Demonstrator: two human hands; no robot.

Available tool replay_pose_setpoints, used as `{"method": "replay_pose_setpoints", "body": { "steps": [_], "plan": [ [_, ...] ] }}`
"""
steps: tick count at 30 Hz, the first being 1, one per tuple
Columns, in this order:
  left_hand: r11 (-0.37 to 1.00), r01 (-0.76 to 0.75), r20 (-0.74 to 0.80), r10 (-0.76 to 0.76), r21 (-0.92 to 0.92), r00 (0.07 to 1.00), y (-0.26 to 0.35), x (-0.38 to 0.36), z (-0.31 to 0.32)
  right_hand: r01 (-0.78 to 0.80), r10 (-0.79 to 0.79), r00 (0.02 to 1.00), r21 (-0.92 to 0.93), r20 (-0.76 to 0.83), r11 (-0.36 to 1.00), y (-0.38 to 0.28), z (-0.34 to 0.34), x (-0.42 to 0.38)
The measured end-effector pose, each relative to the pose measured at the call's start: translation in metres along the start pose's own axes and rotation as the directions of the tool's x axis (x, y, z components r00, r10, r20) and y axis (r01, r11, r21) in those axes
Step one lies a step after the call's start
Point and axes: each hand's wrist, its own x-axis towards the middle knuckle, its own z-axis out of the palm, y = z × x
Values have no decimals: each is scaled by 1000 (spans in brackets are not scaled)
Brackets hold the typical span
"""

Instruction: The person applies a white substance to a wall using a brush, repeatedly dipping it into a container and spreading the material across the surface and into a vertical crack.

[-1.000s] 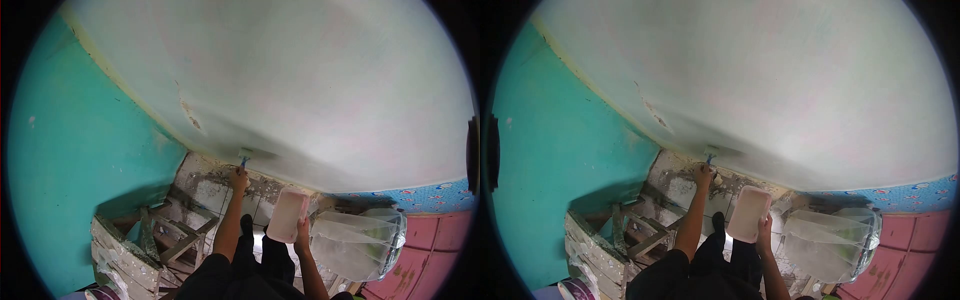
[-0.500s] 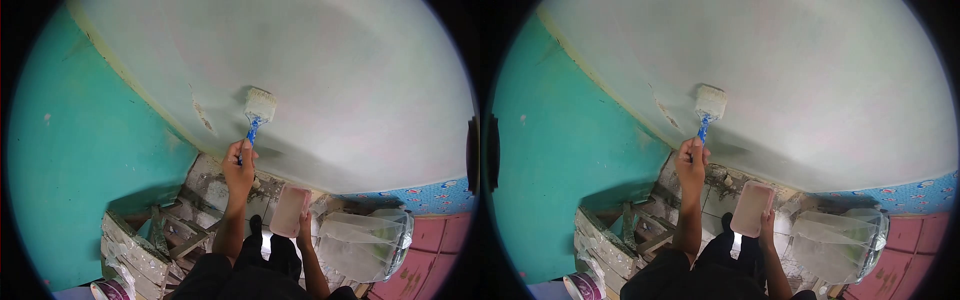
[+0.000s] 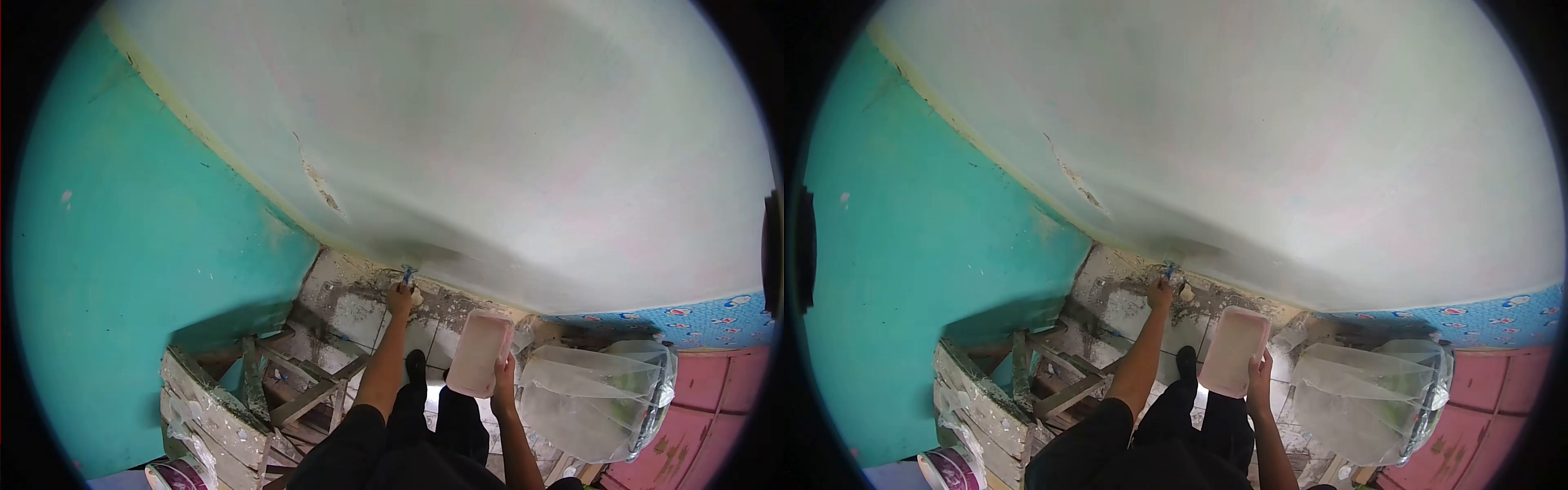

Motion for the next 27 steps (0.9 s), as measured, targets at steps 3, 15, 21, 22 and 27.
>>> {"method": "replay_pose_setpoints", "body": {
  "steps": [3,15,21,22,27],
  "plan": [
    [996,76,45,-79,51,996,11,14,-6,5,-6,1000,-28,-15,1000,-4,-4,1],
    [850,-327,-161,285,-413,945,325,-96,-192,68,-63,988,-26,141,997,-34,17,11],
    [667,-506,-266,434,-547,861,394,-122,-235,115,-111,978,-16,177,993,-28,16,22],
    [663,-511,-258,447,-547,856,394,-118,-234,114,-111,979,-11,173,993,-24,15,23],
    [753,-461,-123,461,-470,879,322,-83,-179,81,-77,988,-24,135,996,-5,8,15]
  ]
}}
